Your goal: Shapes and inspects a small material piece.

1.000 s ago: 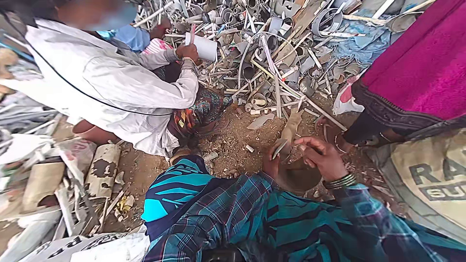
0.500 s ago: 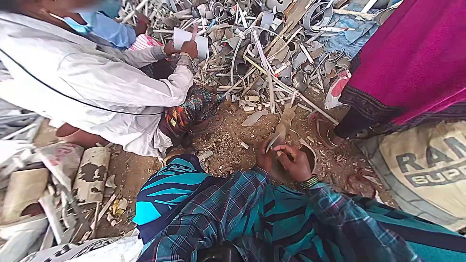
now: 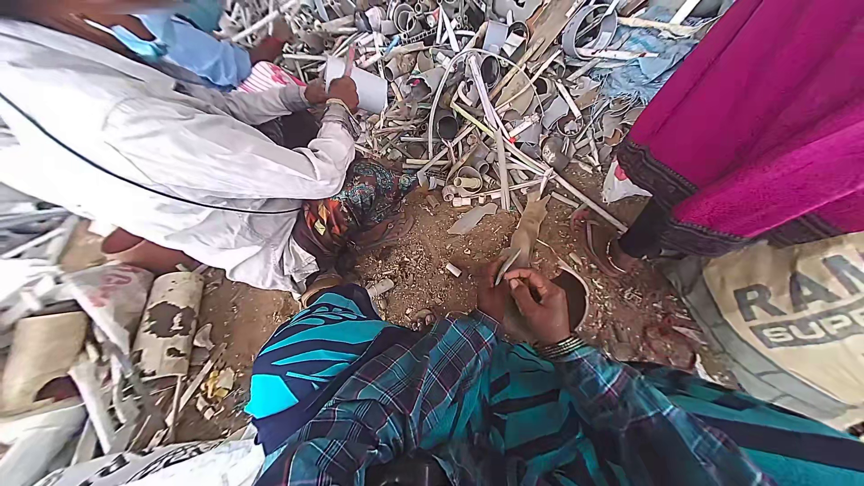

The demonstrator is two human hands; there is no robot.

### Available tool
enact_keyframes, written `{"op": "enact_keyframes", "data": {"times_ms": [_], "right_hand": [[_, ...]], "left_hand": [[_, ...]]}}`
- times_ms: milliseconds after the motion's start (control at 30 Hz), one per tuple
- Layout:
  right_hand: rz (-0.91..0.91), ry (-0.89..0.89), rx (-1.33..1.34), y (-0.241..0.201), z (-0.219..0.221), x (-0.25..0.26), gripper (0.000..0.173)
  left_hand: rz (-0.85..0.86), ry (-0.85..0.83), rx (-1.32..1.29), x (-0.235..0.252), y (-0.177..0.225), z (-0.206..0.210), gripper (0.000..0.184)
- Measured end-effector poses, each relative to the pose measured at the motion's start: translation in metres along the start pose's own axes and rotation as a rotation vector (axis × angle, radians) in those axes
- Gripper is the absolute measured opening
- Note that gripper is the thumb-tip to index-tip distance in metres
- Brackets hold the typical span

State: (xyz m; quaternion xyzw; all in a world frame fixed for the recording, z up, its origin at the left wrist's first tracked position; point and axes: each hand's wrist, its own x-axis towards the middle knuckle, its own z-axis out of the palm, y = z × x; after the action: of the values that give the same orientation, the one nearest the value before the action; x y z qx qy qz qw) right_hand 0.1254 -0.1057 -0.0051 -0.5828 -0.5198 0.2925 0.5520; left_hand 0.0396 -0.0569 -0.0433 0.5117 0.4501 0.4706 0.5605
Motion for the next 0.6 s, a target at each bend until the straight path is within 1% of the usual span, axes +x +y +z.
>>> {"op": "enact_keyframes", "data": {"times_ms": [33, 100, 133, 167, 200, 233, 300, 333, 367, 400, 467, 533, 567, 600], "right_hand": [[0.004, 0.015, 0.072, -0.022, -0.004, 0.001, 0.022], [-0.029, -0.047, 0.273, -0.069, -0.027, 0.005, 0.018], [-0.066, -0.089, 0.36, -0.085, -0.04, 0.007, 0.017], [-0.102, -0.11, 0.419, -0.091, -0.047, 0.009, 0.018], [-0.122, -0.097, 0.446, -0.085, -0.048, 0.009, 0.017], [-0.116, -0.049, 0.44, -0.07, -0.042, 0.008, 0.016], [-0.03, 0.087, 0.33, -0.021, -0.019, 0.002, 0.015], [0.027, 0.128, 0.258, -0.001, -0.009, -0.002, 0.018], [0.061, 0.145, 0.213, 0.009, -0.004, -0.004, 0.021], [0.072, 0.154, 0.208, 0.002, -0.003, -0.002, 0.02], [0.046, 0.119, 0.304, -0.044, -0.018, 0.006, 0.015], [0.008, 0.001, 0.417, -0.093, -0.049, 0.009, 0.018], [-0.006, -0.05, 0.461, -0.108, -0.063, 0.01, 0.02], [-0.015, -0.075, 0.486, -0.113, -0.072, 0.011, 0.021]], "left_hand": [[-0.02, 0.014, -0.015, -0.001, 0.002, 0.001, 0.04], [-0.104, 0.056, -0.063, -0.001, 0.009, 0.0, 0.038], [-0.126, 0.068, -0.087, 0.0, 0.012, 0.0, 0.039], [-0.14, 0.075, -0.103, 0.002, 0.013, -0.001, 0.04], [-0.148, 0.074, -0.11, 0.003, 0.014, -0.002, 0.04], [-0.15, 0.066, -0.107, 0.004, 0.014, -0.002, 0.04], [-0.13, 0.045, -0.085, 0.005, 0.011, -0.002, 0.041], [-0.111, 0.04, -0.073, 0.003, 0.009, -0.002, 0.041], [-0.097, 0.039, -0.061, 0.002, 0.008, -0.001, 0.041], [-0.095, 0.033, -0.054, 0.002, 0.008, 0.0, 0.041], [-0.11, 0.038, -0.069, 0.002, 0.009, 0.001, 0.041], [-0.125, 0.067, -0.11, 0.002, 0.01, 0.0, 0.04], [-0.129, 0.07, -0.126, 0.003, 0.01, 0.0, 0.039], [-0.128, 0.071, -0.132, 0.004, 0.01, -0.001, 0.039]]}}
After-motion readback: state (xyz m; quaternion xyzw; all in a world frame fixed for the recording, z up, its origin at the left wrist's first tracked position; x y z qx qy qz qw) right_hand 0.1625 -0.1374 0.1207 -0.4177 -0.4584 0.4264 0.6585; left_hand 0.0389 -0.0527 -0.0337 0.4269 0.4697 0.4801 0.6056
